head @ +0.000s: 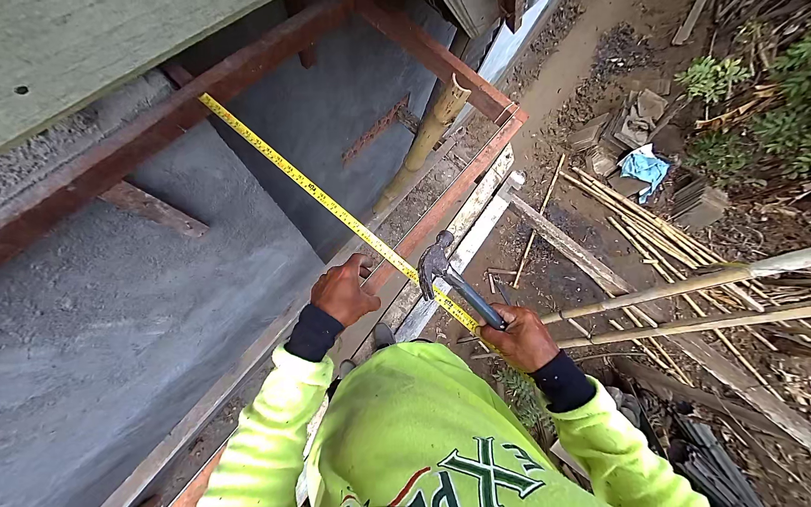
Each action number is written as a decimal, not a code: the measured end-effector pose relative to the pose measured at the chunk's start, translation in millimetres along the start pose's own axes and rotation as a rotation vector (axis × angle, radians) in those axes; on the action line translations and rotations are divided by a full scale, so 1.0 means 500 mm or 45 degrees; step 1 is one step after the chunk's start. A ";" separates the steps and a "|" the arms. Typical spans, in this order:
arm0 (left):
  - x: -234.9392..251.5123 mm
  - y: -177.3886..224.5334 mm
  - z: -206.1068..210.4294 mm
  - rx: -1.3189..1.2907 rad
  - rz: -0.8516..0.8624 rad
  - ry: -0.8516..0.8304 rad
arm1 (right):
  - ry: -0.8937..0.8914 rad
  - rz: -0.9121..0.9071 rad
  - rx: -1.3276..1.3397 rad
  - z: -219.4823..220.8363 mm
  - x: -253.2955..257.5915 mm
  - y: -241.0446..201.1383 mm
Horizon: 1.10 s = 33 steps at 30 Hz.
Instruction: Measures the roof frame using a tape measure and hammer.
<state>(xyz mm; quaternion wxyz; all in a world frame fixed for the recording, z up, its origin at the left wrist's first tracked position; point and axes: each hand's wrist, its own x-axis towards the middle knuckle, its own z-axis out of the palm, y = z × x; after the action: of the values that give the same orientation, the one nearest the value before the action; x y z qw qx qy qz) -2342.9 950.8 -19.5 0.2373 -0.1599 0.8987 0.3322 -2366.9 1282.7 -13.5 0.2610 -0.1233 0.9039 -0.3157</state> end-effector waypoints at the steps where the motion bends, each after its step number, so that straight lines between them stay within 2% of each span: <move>1: 0.002 0.002 -0.003 0.014 0.004 0.003 | 0.007 0.004 0.004 -0.003 0.000 -0.002; 9: -0.006 -0.001 0.009 0.054 0.051 0.041 | 0.024 -0.009 0.036 0.006 -0.008 0.011; 12: -0.045 0.020 0.029 0.185 0.098 0.294 | 0.000 0.009 0.030 0.012 -0.011 0.011; 14: -0.092 0.041 0.043 0.172 0.259 0.512 | -0.003 -0.010 0.014 0.013 -0.007 0.011; 15: -0.116 0.048 0.060 0.032 0.382 0.594 | -0.005 -0.016 0.003 0.012 -0.005 0.011; 16: -0.139 0.054 0.086 -0.186 0.451 0.585 | 0.001 -0.025 -0.002 0.011 -0.004 0.012; 17: -0.155 0.056 0.114 -0.446 0.442 0.433 | 0.008 -0.035 -0.001 0.010 -0.003 0.013; 19: -0.156 0.039 0.161 -0.891 0.251 -0.031 | 0.013 -0.038 0.008 0.010 -0.004 0.013; 20: -0.145 0.025 0.183 -1.061 0.101 -0.160 | 0.007 -0.032 0.014 0.009 -0.006 0.012; 21: -0.133 0.014 0.199 -1.242 -0.065 -0.200 | -0.001 -0.028 0.024 0.008 -0.007 0.011; 23: -0.111 0.005 0.209 -1.628 -0.322 -0.119 | -0.002 -0.027 0.038 0.006 -0.008 0.008; 24: -0.103 0.003 0.210 -1.791 -0.368 -0.055 | -0.001 -0.030 0.041 0.004 -0.008 0.007; 28: -0.087 0.009 0.217 -2.258 -0.414 0.100 | 0.006 -0.044 0.039 0.006 -0.008 0.009; 33: -0.079 0.017 0.216 -2.541 -0.389 0.177 | 0.020 -0.059 0.025 0.003 -0.004 0.009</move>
<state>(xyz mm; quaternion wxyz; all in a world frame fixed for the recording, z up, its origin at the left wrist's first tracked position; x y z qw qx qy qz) -2279.2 1034.9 -66.1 -0.0178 -0.4177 0.1923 0.8878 -2364.5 1286.0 -16.5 0.2476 -0.1392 0.8997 -0.3314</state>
